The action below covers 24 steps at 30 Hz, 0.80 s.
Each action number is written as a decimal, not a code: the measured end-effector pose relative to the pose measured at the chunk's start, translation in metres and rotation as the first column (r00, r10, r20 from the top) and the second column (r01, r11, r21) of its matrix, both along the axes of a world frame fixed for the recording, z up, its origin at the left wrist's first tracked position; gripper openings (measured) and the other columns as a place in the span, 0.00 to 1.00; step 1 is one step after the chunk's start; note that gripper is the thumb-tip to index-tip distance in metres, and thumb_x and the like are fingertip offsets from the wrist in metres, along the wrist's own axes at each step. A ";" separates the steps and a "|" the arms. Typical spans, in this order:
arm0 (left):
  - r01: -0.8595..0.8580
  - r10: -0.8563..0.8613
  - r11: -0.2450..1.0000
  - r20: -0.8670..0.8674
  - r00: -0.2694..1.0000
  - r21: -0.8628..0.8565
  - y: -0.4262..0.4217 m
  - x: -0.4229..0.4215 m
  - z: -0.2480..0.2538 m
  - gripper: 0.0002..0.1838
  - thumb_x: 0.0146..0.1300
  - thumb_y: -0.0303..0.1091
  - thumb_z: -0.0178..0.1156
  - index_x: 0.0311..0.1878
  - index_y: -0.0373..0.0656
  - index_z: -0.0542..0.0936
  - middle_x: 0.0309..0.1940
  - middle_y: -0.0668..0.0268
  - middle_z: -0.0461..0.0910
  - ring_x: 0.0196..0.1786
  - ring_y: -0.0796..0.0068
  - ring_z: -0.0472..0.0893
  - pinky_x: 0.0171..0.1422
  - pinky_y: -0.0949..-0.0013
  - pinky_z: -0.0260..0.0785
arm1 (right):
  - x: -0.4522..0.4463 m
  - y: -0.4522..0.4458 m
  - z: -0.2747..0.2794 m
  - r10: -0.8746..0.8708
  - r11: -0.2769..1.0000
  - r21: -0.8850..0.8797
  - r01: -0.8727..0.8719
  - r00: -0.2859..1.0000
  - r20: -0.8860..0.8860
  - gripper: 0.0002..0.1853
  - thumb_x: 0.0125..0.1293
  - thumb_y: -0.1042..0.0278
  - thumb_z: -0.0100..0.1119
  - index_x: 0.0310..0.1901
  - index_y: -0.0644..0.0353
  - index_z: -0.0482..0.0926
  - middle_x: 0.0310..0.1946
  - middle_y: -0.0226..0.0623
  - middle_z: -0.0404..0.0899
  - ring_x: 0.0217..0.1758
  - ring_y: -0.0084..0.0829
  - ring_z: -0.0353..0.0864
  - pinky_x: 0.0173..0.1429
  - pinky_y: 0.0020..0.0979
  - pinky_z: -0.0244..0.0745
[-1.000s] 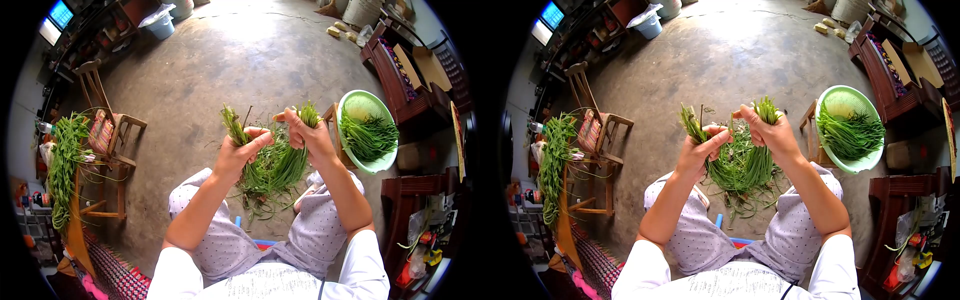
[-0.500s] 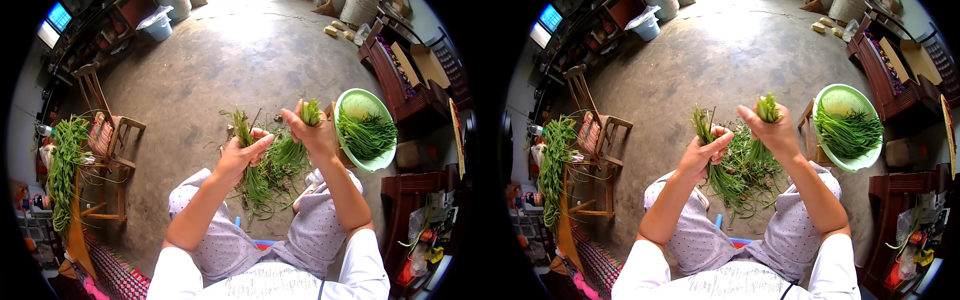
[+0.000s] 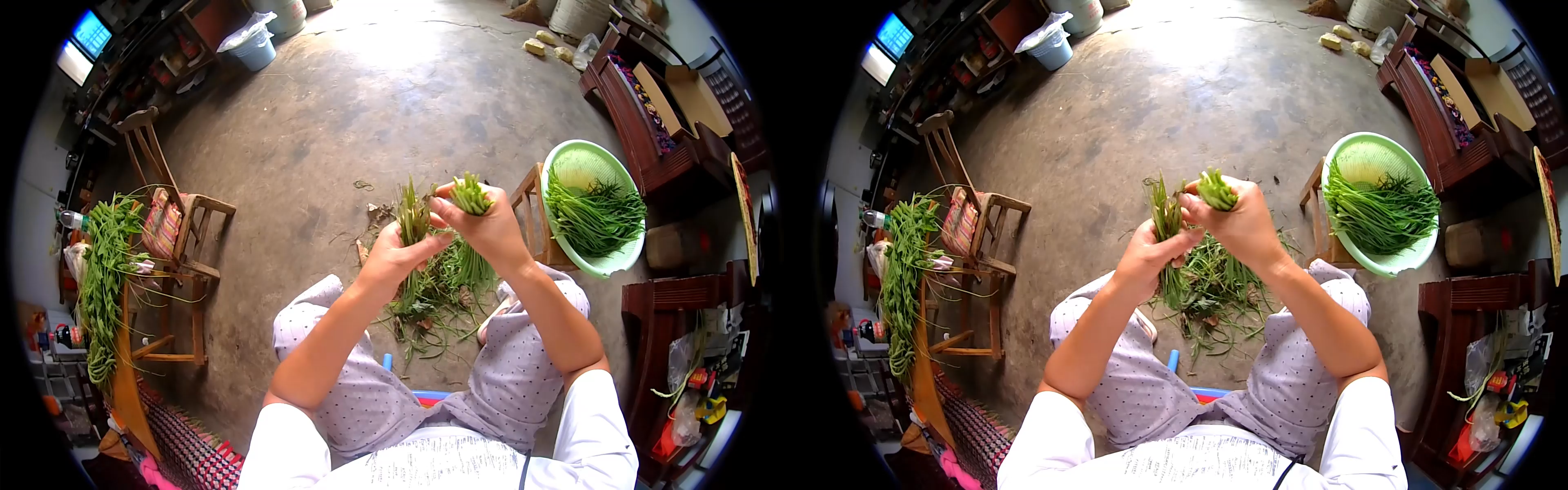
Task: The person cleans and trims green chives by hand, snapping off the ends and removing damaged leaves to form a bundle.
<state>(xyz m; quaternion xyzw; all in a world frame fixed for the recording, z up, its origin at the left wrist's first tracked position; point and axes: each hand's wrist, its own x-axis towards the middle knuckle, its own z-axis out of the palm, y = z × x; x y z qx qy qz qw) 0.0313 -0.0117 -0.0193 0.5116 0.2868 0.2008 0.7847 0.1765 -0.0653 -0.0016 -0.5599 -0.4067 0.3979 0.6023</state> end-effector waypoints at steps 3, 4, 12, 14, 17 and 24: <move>-0.042 0.072 0.967 0.112 0.991 -0.252 0.006 -0.005 0.003 0.12 0.64 0.39 0.56 0.46 0.43 0.74 0.25 0.75 0.67 0.27 0.88 0.65 0.28 0.80 0.58 | 0.005 -0.004 0.014 0.000 1.000 -0.005 0.000 0.998 -0.056 0.08 0.60 0.70 0.62 0.35 0.67 0.79 0.28 0.29 0.80 0.31 0.17 0.77 0.35 0.21 0.72; -0.023 0.066 0.961 0.148 0.987 -0.274 0.009 -0.006 0.000 0.13 0.66 0.41 0.52 0.46 0.42 0.73 0.24 0.73 0.66 0.26 0.86 0.65 0.28 0.80 0.59 | 0.006 -0.005 0.017 0.027 0.999 -0.032 -0.029 0.997 -0.069 0.08 0.60 0.70 0.62 0.35 0.67 0.79 0.28 0.29 0.79 0.31 0.16 0.76 0.36 0.21 0.72; -0.085 0.100 0.974 0.061 0.993 -0.208 0.005 -0.005 0.003 0.11 0.67 0.40 0.53 0.46 0.45 0.73 0.28 0.72 0.73 0.27 0.85 0.70 0.28 0.80 0.63 | 0.007 -0.001 0.004 0.156 0.986 0.056 -0.155 0.988 -0.016 0.07 0.61 0.70 0.62 0.34 0.66 0.79 0.27 0.27 0.78 0.31 0.15 0.73 0.36 0.21 0.70; -0.105 0.119 0.972 0.054 0.991 -0.212 0.007 -0.005 0.003 0.11 0.67 0.40 0.53 0.46 0.45 0.73 0.29 0.70 0.75 0.28 0.84 0.72 0.29 0.80 0.65 | 0.007 -0.001 0.007 0.114 0.993 0.020 -0.114 0.993 -0.028 0.07 0.60 0.70 0.62 0.33 0.66 0.80 0.27 0.27 0.79 0.31 0.15 0.73 0.36 0.21 0.70; -0.132 0.145 0.966 0.045 0.988 -0.224 0.009 -0.007 0.005 0.11 0.66 0.39 0.53 0.46 0.44 0.73 0.33 0.67 0.78 0.30 0.82 0.75 0.32 0.78 0.68 | 0.011 0.000 0.005 0.080 0.997 -0.021 -0.080 0.997 -0.022 0.08 0.60 0.69 0.63 0.32 0.66 0.81 0.27 0.27 0.79 0.31 0.16 0.73 0.36 0.21 0.70; -0.117 0.129 0.963 0.033 0.991 -0.241 0.014 -0.013 0.003 0.11 0.66 0.36 0.52 0.47 0.41 0.72 0.33 0.62 0.79 0.27 0.79 0.76 0.30 0.77 0.71 | 0.019 -0.002 0.009 -0.069 0.994 -0.091 0.058 0.990 -0.125 0.09 0.57 0.64 0.67 0.31 0.60 0.81 0.19 0.21 0.72 0.19 0.10 0.63 0.20 0.18 0.57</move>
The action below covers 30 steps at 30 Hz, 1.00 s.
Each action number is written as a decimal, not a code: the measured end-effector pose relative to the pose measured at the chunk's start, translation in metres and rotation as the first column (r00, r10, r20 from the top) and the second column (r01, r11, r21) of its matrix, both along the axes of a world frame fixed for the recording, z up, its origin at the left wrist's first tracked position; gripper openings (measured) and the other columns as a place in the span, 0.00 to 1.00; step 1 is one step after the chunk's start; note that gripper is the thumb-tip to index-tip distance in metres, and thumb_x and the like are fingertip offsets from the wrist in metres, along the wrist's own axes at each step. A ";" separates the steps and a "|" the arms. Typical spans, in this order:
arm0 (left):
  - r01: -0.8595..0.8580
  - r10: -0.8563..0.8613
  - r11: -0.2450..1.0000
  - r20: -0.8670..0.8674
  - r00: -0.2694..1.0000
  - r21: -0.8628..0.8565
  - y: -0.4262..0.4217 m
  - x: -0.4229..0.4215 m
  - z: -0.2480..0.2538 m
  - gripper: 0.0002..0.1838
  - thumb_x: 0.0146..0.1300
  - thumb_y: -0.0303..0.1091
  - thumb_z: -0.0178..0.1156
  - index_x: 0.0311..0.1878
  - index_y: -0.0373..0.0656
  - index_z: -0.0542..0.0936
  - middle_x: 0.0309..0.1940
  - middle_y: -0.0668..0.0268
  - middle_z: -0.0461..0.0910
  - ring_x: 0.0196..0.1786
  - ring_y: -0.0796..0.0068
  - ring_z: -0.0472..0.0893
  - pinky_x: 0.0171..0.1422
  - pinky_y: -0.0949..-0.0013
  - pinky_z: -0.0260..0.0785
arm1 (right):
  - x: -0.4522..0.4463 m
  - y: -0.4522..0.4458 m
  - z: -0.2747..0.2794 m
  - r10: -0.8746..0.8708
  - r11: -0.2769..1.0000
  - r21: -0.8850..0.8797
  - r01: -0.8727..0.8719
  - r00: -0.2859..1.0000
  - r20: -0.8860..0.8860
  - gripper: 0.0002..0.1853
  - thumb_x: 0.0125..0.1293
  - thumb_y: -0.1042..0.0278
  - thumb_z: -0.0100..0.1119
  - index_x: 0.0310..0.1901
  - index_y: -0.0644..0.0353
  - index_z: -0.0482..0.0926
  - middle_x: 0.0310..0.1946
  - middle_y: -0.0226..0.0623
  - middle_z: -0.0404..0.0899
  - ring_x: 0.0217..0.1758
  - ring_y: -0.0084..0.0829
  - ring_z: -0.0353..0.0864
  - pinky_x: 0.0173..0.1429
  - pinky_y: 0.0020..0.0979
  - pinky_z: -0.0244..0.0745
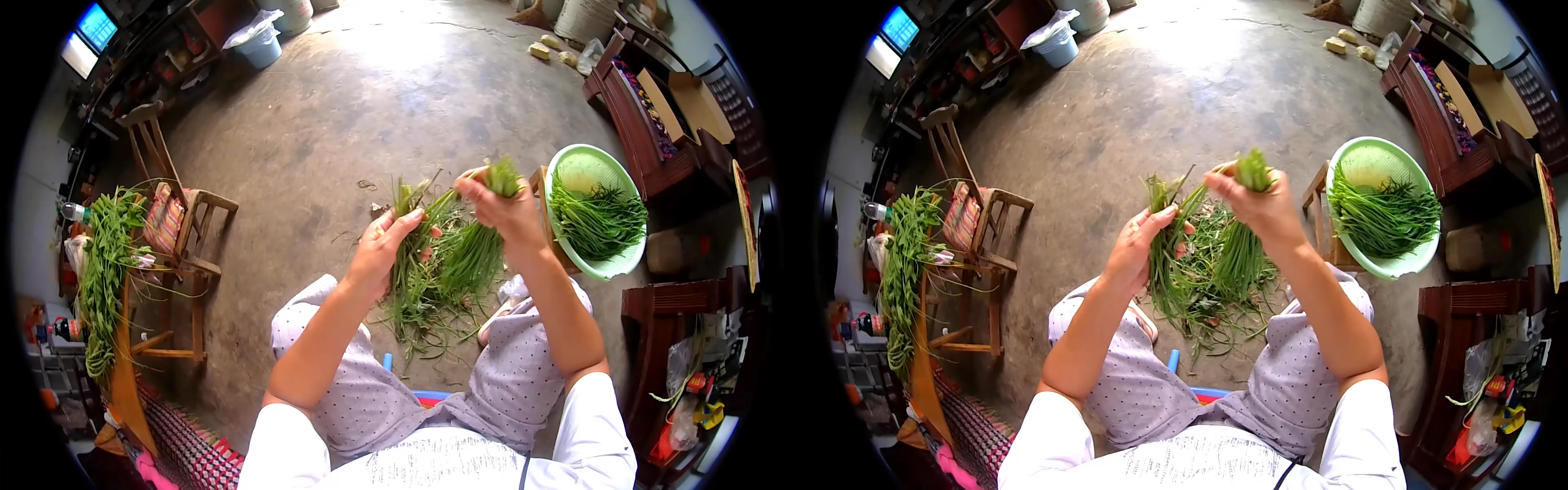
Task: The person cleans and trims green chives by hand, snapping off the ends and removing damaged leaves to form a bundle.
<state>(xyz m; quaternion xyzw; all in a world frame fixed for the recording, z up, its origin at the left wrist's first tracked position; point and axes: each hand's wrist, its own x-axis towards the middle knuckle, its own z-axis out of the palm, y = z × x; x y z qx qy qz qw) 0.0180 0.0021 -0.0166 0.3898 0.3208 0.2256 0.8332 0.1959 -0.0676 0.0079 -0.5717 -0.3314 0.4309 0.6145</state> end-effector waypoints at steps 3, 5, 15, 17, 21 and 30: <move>-0.036 0.036 0.999 -0.059 0.998 0.003 0.003 -0.006 0.002 0.11 0.66 0.36 0.52 0.47 0.40 0.72 0.32 0.61 0.79 0.25 0.79 0.76 0.28 0.77 0.71 | 0.016 0.001 0.004 -0.171 0.981 0.081 0.176 0.983 -0.061 0.08 0.57 0.63 0.67 0.31 0.57 0.80 0.17 0.21 0.69 0.16 0.12 0.61 0.20 0.18 0.56; -0.064 0.065 0.998 -0.080 0.995 0.005 0.009 -0.012 -0.005 0.10 0.66 0.38 0.53 0.43 0.42 0.73 0.32 0.64 0.80 0.23 0.82 0.74 0.26 0.78 0.69 | 0.031 0.001 0.001 -0.220 0.970 0.089 0.226 0.973 -0.064 0.08 0.58 0.63 0.66 0.32 0.57 0.79 0.16 0.21 0.67 0.15 0.13 0.60 0.20 0.19 0.56; -0.375 0.380 0.925 -0.201 0.903 0.064 0.048 -0.060 -0.056 0.07 0.64 0.38 0.55 0.37 0.44 0.74 0.31 0.65 0.80 0.21 0.81 0.72 0.21 0.79 0.63 | 0.062 -0.007 0.011 -0.505 0.742 0.354 0.569 0.822 -0.263 0.08 0.58 0.65 0.66 0.31 0.58 0.76 0.14 0.21 0.64 0.15 0.15 0.59 0.21 0.20 0.55; -0.432 0.439 0.898 -0.202 0.875 0.080 0.058 -0.074 -0.064 0.07 0.65 0.37 0.54 0.38 0.45 0.74 0.31 0.63 0.81 0.23 0.80 0.74 0.21 0.79 0.64 | 0.062 -0.007 0.017 -0.575 0.681 0.389 0.620 0.782 -0.240 0.09 0.57 0.66 0.67 0.30 0.57 0.76 0.15 0.21 0.66 0.15 0.14 0.59 0.21 0.19 0.54; -0.621 0.637 0.770 -0.212 0.741 0.144 0.066 -0.087 -0.056 0.08 0.64 0.38 0.56 0.39 0.45 0.75 0.29 0.67 0.80 0.27 0.80 0.77 0.22 0.79 0.65 | 0.059 -0.008 0.022 -0.669 0.648 0.382 0.659 0.732 -0.127 0.09 0.57 0.66 0.67 0.29 0.56 0.75 0.15 0.20 0.64 0.15 0.13 0.57 0.20 0.18 0.53; -0.449 0.462 0.883 0.085 0.883 -0.135 0.055 -0.075 -0.034 0.09 0.63 0.39 0.59 0.38 0.44 0.77 0.19 0.76 0.68 0.26 0.84 0.73 0.20 0.84 0.58 | 0.035 -0.002 0.004 -0.258 0.963 0.090 0.254 0.966 0.031 0.12 0.56 0.57 0.68 0.26 0.55 0.77 0.14 0.20 0.69 0.14 0.12 0.61 0.17 0.17 0.56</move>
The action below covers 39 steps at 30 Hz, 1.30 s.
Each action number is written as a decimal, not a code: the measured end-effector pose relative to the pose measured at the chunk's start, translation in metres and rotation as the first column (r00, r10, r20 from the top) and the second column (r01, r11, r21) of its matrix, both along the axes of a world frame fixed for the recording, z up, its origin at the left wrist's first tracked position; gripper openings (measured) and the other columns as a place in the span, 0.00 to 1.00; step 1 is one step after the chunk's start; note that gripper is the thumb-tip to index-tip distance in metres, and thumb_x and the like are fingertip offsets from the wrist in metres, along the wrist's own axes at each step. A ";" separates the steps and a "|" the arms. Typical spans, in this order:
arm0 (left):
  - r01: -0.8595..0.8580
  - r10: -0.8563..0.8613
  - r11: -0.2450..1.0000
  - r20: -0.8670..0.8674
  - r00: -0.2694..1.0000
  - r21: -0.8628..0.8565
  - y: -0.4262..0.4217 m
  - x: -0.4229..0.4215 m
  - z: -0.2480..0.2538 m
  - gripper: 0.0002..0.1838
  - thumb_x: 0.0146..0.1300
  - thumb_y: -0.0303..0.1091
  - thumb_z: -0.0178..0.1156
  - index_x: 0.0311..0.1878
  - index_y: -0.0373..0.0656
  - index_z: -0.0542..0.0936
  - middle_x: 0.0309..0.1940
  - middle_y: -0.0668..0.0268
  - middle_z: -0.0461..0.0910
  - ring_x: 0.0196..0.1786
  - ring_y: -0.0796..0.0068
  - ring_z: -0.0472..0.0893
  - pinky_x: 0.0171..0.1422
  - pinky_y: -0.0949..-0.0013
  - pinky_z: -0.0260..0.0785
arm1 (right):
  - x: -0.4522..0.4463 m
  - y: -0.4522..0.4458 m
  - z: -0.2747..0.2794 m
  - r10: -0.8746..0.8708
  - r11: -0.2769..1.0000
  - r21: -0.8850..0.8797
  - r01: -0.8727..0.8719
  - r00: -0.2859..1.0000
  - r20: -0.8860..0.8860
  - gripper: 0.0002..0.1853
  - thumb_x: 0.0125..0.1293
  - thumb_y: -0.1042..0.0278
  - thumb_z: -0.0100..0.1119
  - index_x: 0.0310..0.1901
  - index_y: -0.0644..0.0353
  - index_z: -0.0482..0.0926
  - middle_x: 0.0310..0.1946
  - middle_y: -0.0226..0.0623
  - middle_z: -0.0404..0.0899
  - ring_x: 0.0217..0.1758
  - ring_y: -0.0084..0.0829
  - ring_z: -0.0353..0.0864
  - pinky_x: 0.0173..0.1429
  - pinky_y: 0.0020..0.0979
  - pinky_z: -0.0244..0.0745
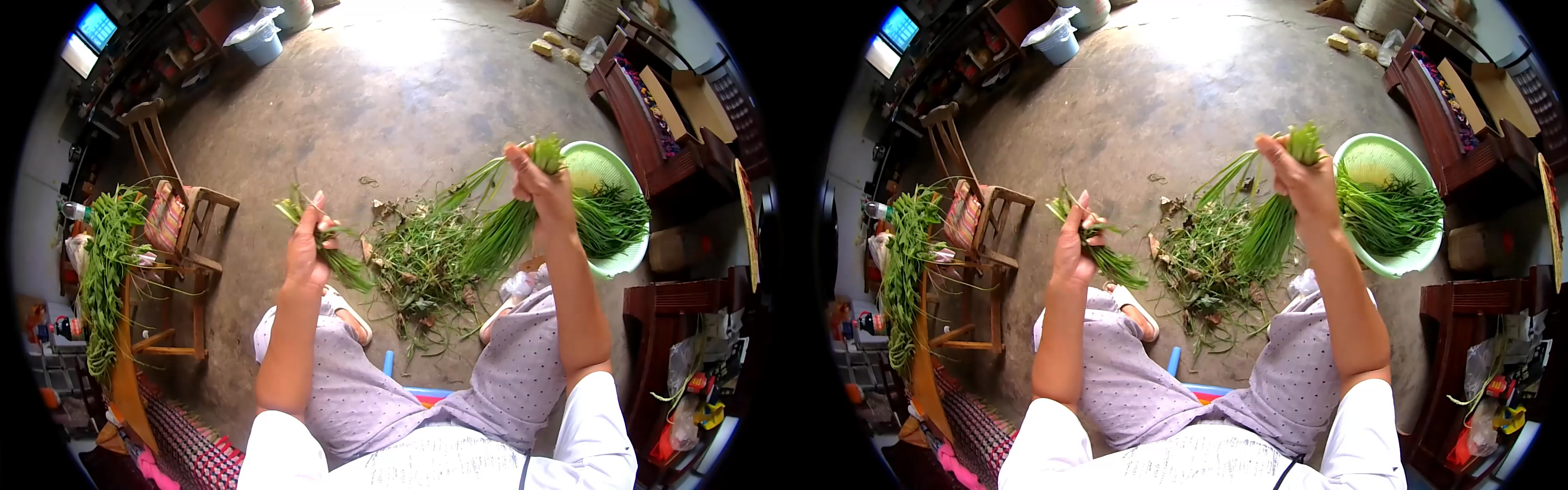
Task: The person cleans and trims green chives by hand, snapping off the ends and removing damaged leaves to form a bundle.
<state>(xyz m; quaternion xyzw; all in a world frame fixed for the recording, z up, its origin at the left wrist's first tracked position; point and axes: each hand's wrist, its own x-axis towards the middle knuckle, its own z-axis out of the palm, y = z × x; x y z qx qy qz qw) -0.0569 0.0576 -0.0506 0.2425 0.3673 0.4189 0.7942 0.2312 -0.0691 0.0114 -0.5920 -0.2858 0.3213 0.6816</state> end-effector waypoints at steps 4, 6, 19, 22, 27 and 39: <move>0.255 -0.255 0.965 -0.006 0.967 0.052 -0.025 0.029 0.022 0.10 0.65 0.39 0.55 0.36 0.43 0.78 0.22 0.71 0.74 0.24 0.85 0.72 0.19 0.85 0.58 | -0.025 0.005 -0.003 0.119 0.989 -0.082 -0.120 0.993 -0.012 0.13 0.55 0.58 0.69 0.24 0.55 0.77 0.14 0.18 0.67 0.14 0.10 0.60 0.17 0.16 0.53; 0.387 -0.378 0.900 -0.082 0.922 0.201 -0.039 0.038 0.030 0.11 0.63 0.37 0.57 0.42 0.39 0.79 0.29 0.66 0.80 0.23 0.86 0.71 0.19 0.84 0.57 | -0.033 0.008 -0.007 0.156 0.983 -0.097 -0.157 0.988 -0.022 0.13 0.55 0.58 0.69 0.24 0.55 0.76 0.14 0.17 0.66 0.14 0.10 0.59 0.17 0.17 0.51; 0.414 -0.283 0.829 -0.356 0.891 0.377 -0.062 0.070 0.029 0.10 0.57 0.30 0.64 0.41 0.39 0.81 0.32 0.69 0.82 0.29 0.88 0.74 0.29 0.81 0.64 | -0.058 0.007 -0.010 0.299 0.950 -0.130 -0.284 0.946 0.121 0.12 0.56 0.63 0.68 0.26 0.63 0.79 0.20 0.21 0.73 0.25 0.13 0.67 0.28 0.21 0.62; 0.370 -0.271 0.843 -0.286 0.919 0.390 -0.060 0.071 0.026 0.09 0.58 0.29 0.64 0.41 0.39 0.80 0.33 0.68 0.82 0.32 0.85 0.77 0.33 0.80 0.67 | -0.052 0.006 -0.012 0.377 0.926 -0.097 -0.364 0.899 0.222 0.12 0.56 0.64 0.68 0.28 0.66 0.79 0.20 0.25 0.75 0.25 0.14 0.70 0.30 0.22 0.67; 0.381 -0.293 0.851 -0.275 0.915 0.361 -0.060 0.070 0.028 0.10 0.57 0.30 0.64 0.42 0.38 0.80 0.31 0.67 0.82 0.35 0.84 0.79 0.36 0.80 0.69 | -0.045 0.002 -0.007 0.395 0.918 -0.195 -0.344 0.831 0.392 0.11 0.56 0.66 0.66 0.31 0.67 0.80 0.21 0.28 0.77 0.24 0.15 0.70 0.27 0.22 0.66; 0.593 -0.591 0.805 -0.054 0.805 0.036 -0.053 0.059 0.037 0.18 0.62 0.36 0.58 0.54 0.43 0.71 0.30 0.75 0.73 0.26 0.91 0.65 0.20 0.88 0.52 | -0.037 0.001 -0.002 0.538 0.835 -0.082 -0.543 0.778 0.323 0.14 0.59 0.64 0.64 0.44 0.63 0.80 0.33 0.28 0.82 0.32 0.15 0.74 0.36 0.21 0.70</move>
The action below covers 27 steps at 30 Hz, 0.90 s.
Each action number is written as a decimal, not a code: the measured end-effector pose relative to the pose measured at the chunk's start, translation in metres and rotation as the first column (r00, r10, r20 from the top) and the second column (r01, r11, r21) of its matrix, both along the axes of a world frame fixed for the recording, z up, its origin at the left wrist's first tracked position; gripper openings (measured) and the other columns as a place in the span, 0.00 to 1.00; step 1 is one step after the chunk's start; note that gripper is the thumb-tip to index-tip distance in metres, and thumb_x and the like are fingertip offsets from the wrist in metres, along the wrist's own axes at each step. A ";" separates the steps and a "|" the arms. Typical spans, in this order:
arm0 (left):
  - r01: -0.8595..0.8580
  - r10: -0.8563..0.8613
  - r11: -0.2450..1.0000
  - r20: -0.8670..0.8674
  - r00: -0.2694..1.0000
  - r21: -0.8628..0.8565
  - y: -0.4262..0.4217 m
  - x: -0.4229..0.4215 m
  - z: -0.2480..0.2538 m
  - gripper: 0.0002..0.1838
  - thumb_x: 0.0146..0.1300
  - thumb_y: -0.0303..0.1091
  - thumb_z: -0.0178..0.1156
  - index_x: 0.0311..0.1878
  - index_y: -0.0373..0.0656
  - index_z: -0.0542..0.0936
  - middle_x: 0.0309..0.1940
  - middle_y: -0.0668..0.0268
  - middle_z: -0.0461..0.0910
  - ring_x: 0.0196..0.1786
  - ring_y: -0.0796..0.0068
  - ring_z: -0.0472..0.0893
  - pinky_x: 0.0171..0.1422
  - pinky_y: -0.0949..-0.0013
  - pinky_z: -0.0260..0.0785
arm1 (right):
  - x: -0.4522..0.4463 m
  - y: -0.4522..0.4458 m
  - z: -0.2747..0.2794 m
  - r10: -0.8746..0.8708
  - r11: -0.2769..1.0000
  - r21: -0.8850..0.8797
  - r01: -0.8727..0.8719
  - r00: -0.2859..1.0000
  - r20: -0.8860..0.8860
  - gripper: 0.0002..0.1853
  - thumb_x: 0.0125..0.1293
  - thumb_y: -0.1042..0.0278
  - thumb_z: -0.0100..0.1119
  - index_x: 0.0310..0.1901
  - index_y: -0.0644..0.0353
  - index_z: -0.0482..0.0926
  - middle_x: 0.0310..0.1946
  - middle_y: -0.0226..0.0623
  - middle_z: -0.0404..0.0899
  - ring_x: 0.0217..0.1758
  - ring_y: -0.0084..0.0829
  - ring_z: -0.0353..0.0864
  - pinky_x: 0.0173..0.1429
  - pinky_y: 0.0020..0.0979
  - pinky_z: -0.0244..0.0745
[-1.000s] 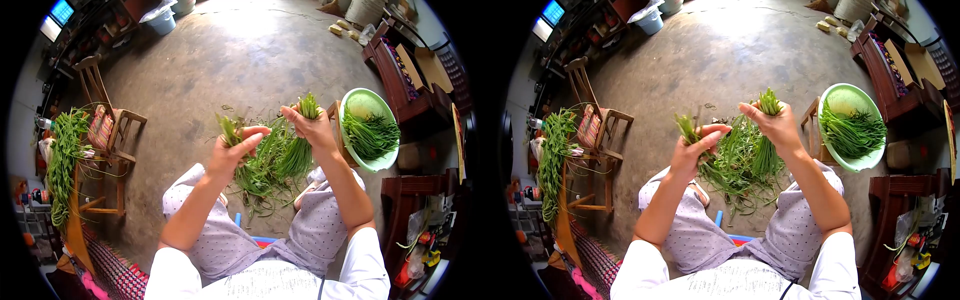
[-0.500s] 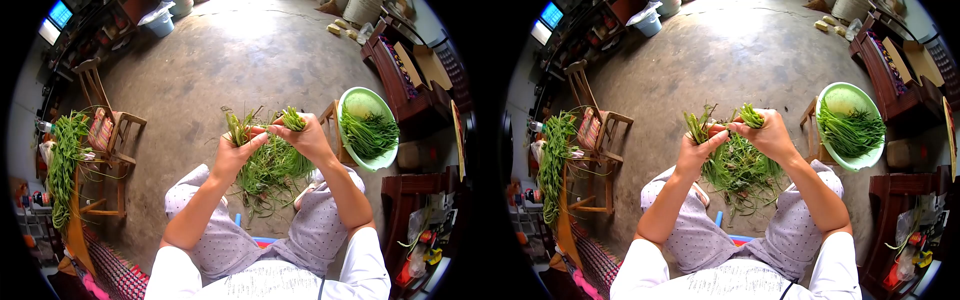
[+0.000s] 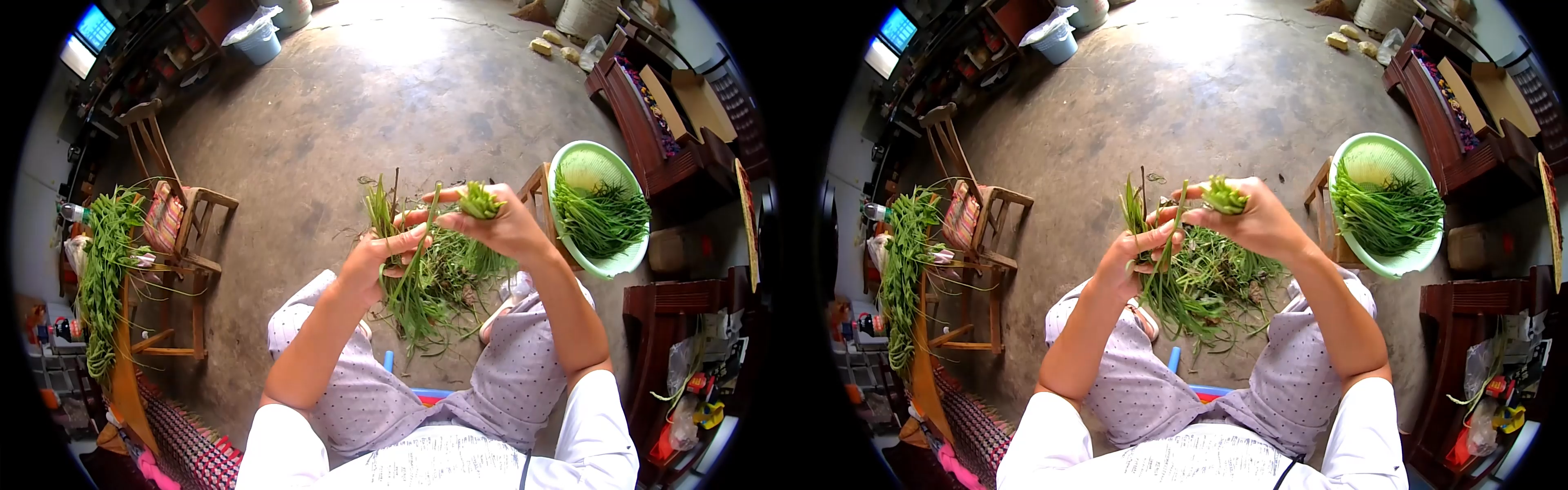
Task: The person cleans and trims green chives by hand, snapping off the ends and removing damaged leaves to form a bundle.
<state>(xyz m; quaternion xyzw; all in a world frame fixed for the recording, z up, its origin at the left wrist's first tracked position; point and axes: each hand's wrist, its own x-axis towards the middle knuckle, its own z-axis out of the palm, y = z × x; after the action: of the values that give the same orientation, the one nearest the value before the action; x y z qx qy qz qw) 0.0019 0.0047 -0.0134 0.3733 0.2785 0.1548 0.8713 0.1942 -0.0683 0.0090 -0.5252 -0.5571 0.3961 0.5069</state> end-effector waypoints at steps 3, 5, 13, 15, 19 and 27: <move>0.076 -0.070 0.995 0.089 0.994 -0.064 0.002 -0.002 -0.003 0.18 0.63 0.37 0.57 0.54 0.42 0.69 0.30 0.74 0.71 0.27 0.91 0.64 0.20 0.89 0.52 | -0.008 0.002 -0.003 0.066 0.996 -0.049 -0.075 0.984 -0.166 0.09 0.59 0.67 0.64 0.37 0.63 0.81 0.29 0.26 0.81 0.32 0.15 0.75 0.37 0.22 0.70; 0.108 -0.097 0.989 0.110 0.989 -0.097 0.002 -0.002 -0.006 0.18 0.63 0.37 0.56 0.54 0.41 0.69 0.30 0.74 0.70 0.28 0.91 0.65 0.19 0.89 0.53 | -0.004 0.001 -0.003 0.075 0.995 -0.053 -0.083 0.988 -0.133 0.09 0.59 0.66 0.64 0.35 0.63 0.81 0.28 0.25 0.80 0.31 0.15 0.74 0.36 0.21 0.70; 0.191 -0.158 0.967 0.190 0.969 -0.168 0.003 -0.008 -0.011 0.17 0.63 0.36 0.58 0.53 0.42 0.72 0.29 0.75 0.73 0.24 0.93 0.64 0.18 0.88 0.52 | 0.017 0.001 0.002 -0.140 0.989 -0.072 0.130 0.980 -0.143 0.07 0.57 0.68 0.66 0.34 0.62 0.82 0.21 0.20 0.73 0.18 0.11 0.61 0.20 0.18 0.53; 0.125 -0.113 0.987 0.110 0.987 -0.103 0.001 -0.007 -0.001 0.17 0.62 0.35 0.58 0.53 0.40 0.72 0.29 0.75 0.73 0.25 0.92 0.65 0.18 0.89 0.52 | 0.019 0.001 0.004 -0.270 0.962 -0.107 0.251 0.935 -0.231 0.08 0.57 0.68 0.66 0.37 0.61 0.82 0.20 0.20 0.72 0.18 0.11 0.61 0.20 0.17 0.53; -0.086 0.093 0.989 -0.055 0.994 0.117 -0.005 -0.002 0.006 0.16 0.59 0.35 0.62 0.49 0.41 0.76 0.31 0.71 0.77 0.24 0.89 0.70 0.18 0.87 0.54 | 0.010 -0.003 0.018 -0.352 0.932 -0.132 0.338 0.930 -0.104 0.14 0.57 0.64 0.67 0.43 0.61 0.81 0.23 0.22 0.76 0.18 0.10 0.63 0.20 0.17 0.55; -0.260 0.293 0.858 -0.007 0.956 0.442 -0.015 0.009 0.005 0.10 0.57 0.28 0.64 0.42 0.36 0.80 0.28 0.70 0.80 0.29 0.84 0.76 0.33 0.79 0.69 | -0.023 0.000 -0.004 -0.231 0.973 -0.050 0.226 0.953 -0.196 0.12 0.56 0.67 0.67 0.37 0.65 0.80 0.27 0.25 0.78 0.30 0.13 0.71 0.33 0.19 0.67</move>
<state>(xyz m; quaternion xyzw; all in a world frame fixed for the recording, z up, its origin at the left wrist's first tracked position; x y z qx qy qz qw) 0.0113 -0.0105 -0.0088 0.5206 0.3193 0.3226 0.7231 0.1710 -0.0681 0.0048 -0.5503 -0.4332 0.3932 0.5957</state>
